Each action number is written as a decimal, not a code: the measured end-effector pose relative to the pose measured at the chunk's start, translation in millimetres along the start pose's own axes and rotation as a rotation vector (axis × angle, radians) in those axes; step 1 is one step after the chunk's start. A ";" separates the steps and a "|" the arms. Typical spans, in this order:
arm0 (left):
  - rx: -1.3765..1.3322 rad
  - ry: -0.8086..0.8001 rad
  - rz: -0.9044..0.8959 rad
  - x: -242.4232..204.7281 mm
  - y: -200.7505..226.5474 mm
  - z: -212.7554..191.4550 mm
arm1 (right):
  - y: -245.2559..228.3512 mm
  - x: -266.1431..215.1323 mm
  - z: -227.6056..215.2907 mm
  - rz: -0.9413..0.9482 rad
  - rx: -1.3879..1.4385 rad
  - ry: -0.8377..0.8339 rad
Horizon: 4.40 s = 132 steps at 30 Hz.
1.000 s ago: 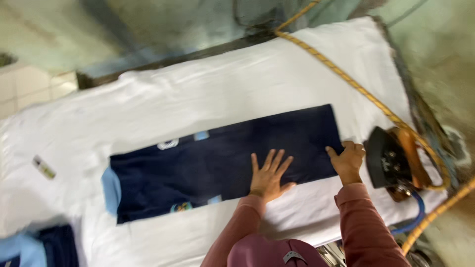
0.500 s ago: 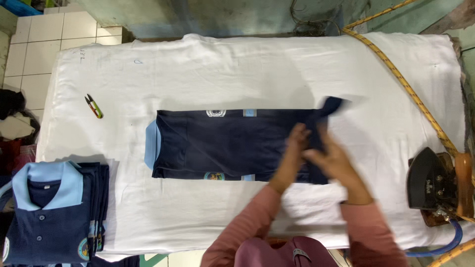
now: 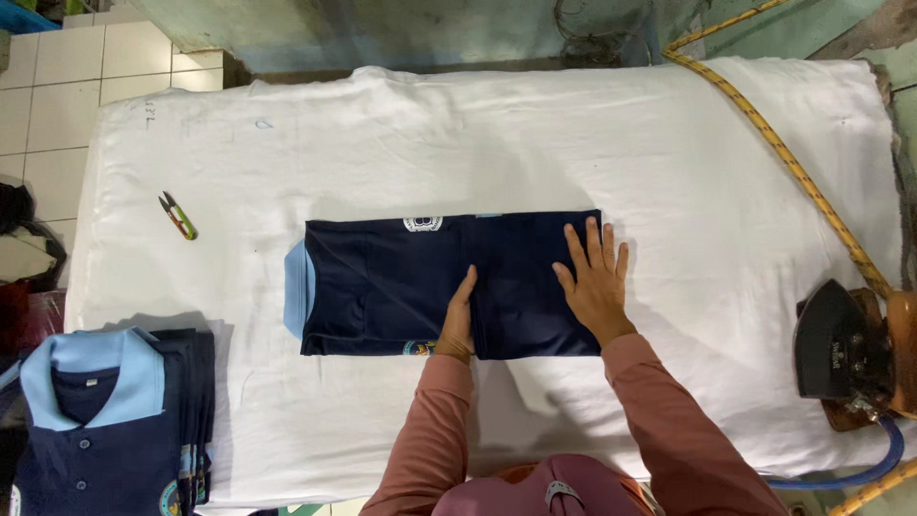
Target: The person irons a blue long-sleeved shirt on a white surface using a steam iron, then folds the shirt into a square.
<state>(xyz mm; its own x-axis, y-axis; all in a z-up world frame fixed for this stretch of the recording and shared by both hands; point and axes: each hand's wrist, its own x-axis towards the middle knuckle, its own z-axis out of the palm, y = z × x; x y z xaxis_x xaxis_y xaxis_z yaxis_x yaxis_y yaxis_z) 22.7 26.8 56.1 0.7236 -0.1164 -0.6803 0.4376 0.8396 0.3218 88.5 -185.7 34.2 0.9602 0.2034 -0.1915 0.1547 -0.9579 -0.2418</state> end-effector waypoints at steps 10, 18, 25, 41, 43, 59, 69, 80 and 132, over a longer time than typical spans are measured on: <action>1.851 0.337 1.191 18.3 -10.0 4.1 | 9.8 6.1 16.4 0.082 -0.110 -0.079; 2.067 0.272 0.836 48.9 -8.0 -15.9 | 81.7 -67.4 86.6 0.477 0.308 0.322; 1.858 0.210 0.882 -3.4 3.9 -22.2 | 85.2 -16.2 41.6 0.657 0.861 0.037; 0.021 0.169 0.437 -43.6 -45.0 -142.8 | -389.1 0.9 -16.0 -0.143 0.897 -0.314; -0.056 0.189 0.392 -40.2 -41.6 -158.0 | -406.0 0.2 11.6 -0.070 0.950 -0.573; -0.045 0.861 0.858 -92.6 104.1 -236.3 | -239.3 4.4 78.5 -0.646 -0.051 0.250; 0.219 0.811 0.374 -150.0 151.8 -198.0 | -301.7 115.7 54.3 -0.622 0.546 0.001; 0.082 0.796 0.578 -128.8 142.1 -178.3 | -390.7 153.3 15.0 -0.061 0.205 -0.780; 2.009 0.536 0.817 127.8 2.2 29.2 | 56.8 -86.0 29.2 -0.054 -0.052 0.346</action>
<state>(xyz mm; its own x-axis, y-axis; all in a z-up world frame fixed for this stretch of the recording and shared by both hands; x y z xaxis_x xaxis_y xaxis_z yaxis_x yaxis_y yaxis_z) 131.7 -1.7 -10.9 0.9613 0.2726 -0.0394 0.2688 -0.8973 0.3502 7.9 -251.6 9.1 0.9708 0.1818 0.1562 0.2105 -0.9584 -0.1927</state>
